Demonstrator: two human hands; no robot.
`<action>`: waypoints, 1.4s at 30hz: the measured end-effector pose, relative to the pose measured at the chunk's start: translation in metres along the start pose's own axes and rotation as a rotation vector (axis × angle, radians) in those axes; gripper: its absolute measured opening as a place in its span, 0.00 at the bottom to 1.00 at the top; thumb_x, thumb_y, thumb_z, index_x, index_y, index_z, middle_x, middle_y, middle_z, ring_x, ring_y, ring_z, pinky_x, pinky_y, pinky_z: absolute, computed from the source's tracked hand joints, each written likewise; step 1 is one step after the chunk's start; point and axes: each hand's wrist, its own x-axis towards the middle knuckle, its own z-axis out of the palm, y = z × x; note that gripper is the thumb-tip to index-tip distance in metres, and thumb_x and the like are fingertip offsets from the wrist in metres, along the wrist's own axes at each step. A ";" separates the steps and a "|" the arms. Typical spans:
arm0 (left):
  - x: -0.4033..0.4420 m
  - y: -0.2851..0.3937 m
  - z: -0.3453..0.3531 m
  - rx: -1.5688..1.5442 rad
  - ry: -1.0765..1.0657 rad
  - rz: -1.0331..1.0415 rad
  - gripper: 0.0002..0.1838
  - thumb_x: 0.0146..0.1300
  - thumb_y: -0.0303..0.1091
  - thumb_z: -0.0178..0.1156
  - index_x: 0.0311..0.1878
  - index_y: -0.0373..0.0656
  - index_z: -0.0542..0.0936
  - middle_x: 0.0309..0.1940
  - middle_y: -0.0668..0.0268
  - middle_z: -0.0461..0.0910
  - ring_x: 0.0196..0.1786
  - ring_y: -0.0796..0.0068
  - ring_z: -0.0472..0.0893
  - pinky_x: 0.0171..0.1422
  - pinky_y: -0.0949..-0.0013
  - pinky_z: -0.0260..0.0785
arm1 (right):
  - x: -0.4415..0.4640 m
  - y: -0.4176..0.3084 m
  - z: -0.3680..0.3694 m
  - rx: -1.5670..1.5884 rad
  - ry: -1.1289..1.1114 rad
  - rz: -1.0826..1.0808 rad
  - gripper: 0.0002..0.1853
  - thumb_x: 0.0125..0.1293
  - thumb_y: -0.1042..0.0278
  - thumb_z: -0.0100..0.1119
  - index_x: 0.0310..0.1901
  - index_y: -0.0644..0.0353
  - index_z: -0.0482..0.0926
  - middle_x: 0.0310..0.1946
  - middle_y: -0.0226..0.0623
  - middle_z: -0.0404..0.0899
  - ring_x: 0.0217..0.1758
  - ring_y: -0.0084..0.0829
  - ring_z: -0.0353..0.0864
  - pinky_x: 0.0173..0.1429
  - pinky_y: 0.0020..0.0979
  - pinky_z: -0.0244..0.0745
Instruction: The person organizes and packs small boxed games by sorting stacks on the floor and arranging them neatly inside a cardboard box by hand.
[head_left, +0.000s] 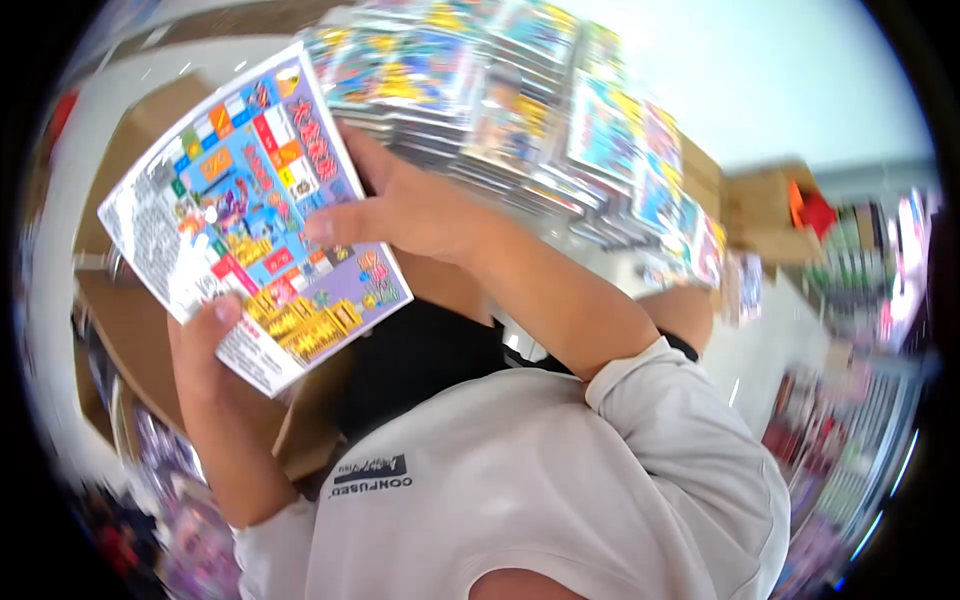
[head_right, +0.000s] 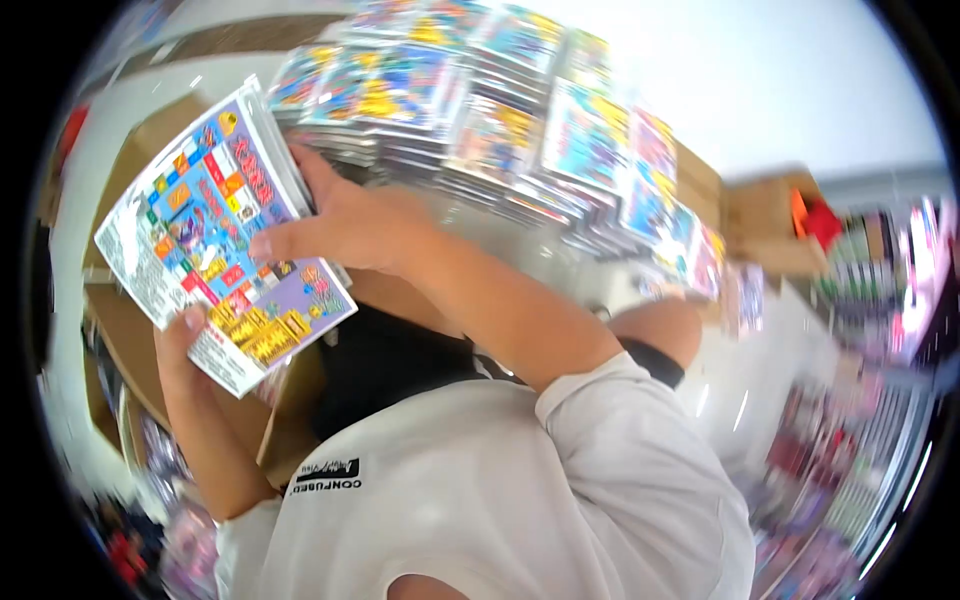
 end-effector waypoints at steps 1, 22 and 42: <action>0.003 -0.006 0.022 0.000 -0.009 -0.018 0.47 0.53 0.42 0.70 0.74 0.27 0.65 0.62 0.47 0.81 0.59 0.55 0.86 0.66 0.55 0.80 | -0.017 -0.002 -0.016 -0.072 0.036 -0.031 0.63 0.56 0.60 0.82 0.83 0.66 0.45 0.75 0.55 0.68 0.79 0.44 0.68 0.83 0.41 0.61; 0.025 -0.084 0.305 0.785 -0.786 1.095 0.45 0.62 0.37 0.76 0.78 0.59 0.61 0.71 0.58 0.69 0.65 0.44 0.80 0.78 0.35 0.64 | -0.337 -0.026 -0.178 0.743 0.549 -0.176 0.37 0.77 0.53 0.63 0.81 0.56 0.63 0.72 0.37 0.76 0.69 0.31 0.80 0.73 0.37 0.75; 0.035 -0.187 0.346 0.947 -1.213 0.951 0.49 0.48 0.20 0.74 0.76 0.47 0.65 0.80 0.48 0.61 0.77 0.32 0.67 0.78 0.43 0.67 | -0.426 -0.009 -0.170 0.472 0.833 0.118 0.42 0.67 0.56 0.71 0.77 0.67 0.63 0.64 0.48 0.82 0.61 0.38 0.88 0.66 0.42 0.84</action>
